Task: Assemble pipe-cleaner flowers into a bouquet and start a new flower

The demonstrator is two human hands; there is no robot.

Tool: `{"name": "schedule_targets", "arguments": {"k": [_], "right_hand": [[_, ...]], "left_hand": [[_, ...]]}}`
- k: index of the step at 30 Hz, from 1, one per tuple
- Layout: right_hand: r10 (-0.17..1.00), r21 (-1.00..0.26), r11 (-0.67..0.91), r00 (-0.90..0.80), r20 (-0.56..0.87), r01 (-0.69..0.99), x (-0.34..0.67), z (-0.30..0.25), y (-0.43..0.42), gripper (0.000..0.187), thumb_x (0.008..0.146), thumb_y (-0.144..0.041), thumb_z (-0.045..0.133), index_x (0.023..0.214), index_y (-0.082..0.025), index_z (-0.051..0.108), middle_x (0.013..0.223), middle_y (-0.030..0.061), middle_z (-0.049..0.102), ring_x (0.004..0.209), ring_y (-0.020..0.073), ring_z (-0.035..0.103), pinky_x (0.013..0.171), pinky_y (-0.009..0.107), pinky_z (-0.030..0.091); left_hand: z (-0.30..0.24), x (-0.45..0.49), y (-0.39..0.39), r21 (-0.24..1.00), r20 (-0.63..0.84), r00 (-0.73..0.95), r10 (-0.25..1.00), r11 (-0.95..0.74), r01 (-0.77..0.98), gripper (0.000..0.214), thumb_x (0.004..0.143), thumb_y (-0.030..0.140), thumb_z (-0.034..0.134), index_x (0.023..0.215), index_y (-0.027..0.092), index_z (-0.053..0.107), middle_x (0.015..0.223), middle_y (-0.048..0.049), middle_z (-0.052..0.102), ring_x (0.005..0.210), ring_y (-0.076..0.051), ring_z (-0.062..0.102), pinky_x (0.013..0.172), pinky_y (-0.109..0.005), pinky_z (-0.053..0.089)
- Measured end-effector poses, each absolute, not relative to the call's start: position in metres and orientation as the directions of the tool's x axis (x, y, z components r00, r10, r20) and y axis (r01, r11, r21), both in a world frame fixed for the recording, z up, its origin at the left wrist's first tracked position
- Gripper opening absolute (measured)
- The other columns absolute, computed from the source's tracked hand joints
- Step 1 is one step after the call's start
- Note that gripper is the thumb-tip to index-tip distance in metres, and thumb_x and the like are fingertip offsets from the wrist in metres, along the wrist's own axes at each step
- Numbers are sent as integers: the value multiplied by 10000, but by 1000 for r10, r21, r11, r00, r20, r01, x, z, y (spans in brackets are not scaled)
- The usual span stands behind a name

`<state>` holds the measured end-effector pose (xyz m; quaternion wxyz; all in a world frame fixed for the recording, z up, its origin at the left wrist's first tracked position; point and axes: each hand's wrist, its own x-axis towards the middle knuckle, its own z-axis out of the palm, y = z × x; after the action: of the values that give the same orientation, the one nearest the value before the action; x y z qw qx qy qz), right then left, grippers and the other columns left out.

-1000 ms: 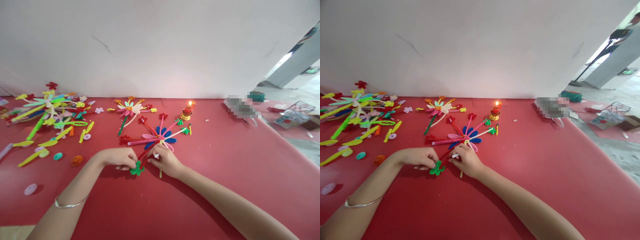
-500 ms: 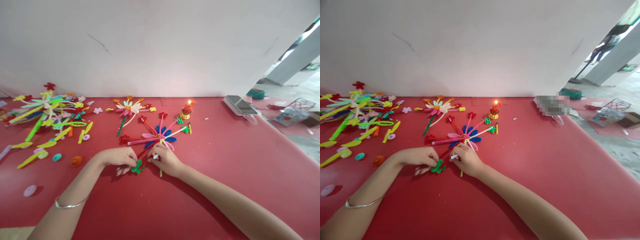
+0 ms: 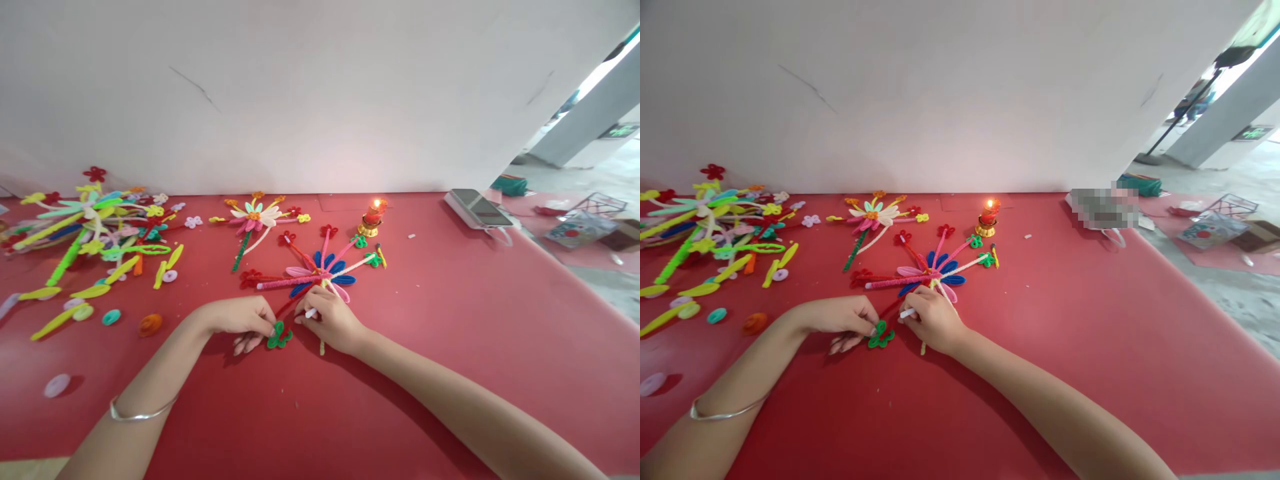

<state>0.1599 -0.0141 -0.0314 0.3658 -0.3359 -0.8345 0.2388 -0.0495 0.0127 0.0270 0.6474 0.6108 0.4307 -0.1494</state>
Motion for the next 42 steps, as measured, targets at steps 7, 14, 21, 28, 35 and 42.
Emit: {"name": "schedule_targets", "arguments": {"k": [7, 14, 21, 28, 35, 42], "right_hand": [[745, -617, 657, -500, 442, 433, 161, -29, -16, 134, 753, -87, 599, 727, -199, 531, 743, 6, 589, 714, 136, 519, 678, 258, 395], [770, -617, 629, -487, 412, 472, 162, -23, -16, 158, 731, -60, 592, 707, -200, 523, 724, 1, 593, 735, 141, 522, 695, 263, 389], [745, -667, 625, -564, 356, 405, 164, -20, -17, 141, 735, -201, 659, 822, -199, 547, 809, 18, 599, 801, 150, 536, 714, 262, 415], [741, -651, 636, -565, 364, 414, 162, -22, -16, 194, 719, -254, 703, 759, -186, 525, 743, 16, 580, 734, 146, 515, 653, 245, 401], [748, -625, 640, -550, 372, 448, 161, -22, -16, 220, 702, -231, 709, 715, -195, 492, 715, 6, 574, 703, 141, 499, 621, 236, 375], [745, -621, 644, -550, 378, 446, 161, -21, -17, 235, 703, -218, 710, 695, -190, 477, 697, -1, 559, 666, 129, 487, 605, 229, 355]], "left_hand": [[28, -48, 11, 659, -743, 582, 331, 209, 722, 219, 729, 252, 505, 536, 150, 505, 387, 14, 542, 282, -88, 461, 329, -165, 356], [26, -45, 9, 697, -710, 619, 335, 204, 688, 216, 751, 286, 519, 583, 150, 508, 388, 23, 546, 282, -79, 467, 340, -155, 335], [17, -53, 15, 695, -719, 637, 279, 279, 663, 217, 760, 309, 539, 630, 139, 573, 408, 3, 574, 293, -92, 487, 337, -163, 331], [17, -51, 15, 712, -703, 648, 294, 291, 640, 219, 770, 296, 544, 626, 134, 580, 401, 6, 567, 274, -81, 465, 317, -150, 326], [14, -52, 16, 696, -717, 642, 272, 336, 635, 207, 763, 265, 525, 637, 125, 610, 377, -1, 550, 242, -79, 429, 283, -144, 296], [11, -51, 16, 701, -710, 657, 254, 349, 622, 215, 764, 253, 518, 671, 110, 650, 374, -7, 545, 236, -75, 409, 276, -147, 275]]}}
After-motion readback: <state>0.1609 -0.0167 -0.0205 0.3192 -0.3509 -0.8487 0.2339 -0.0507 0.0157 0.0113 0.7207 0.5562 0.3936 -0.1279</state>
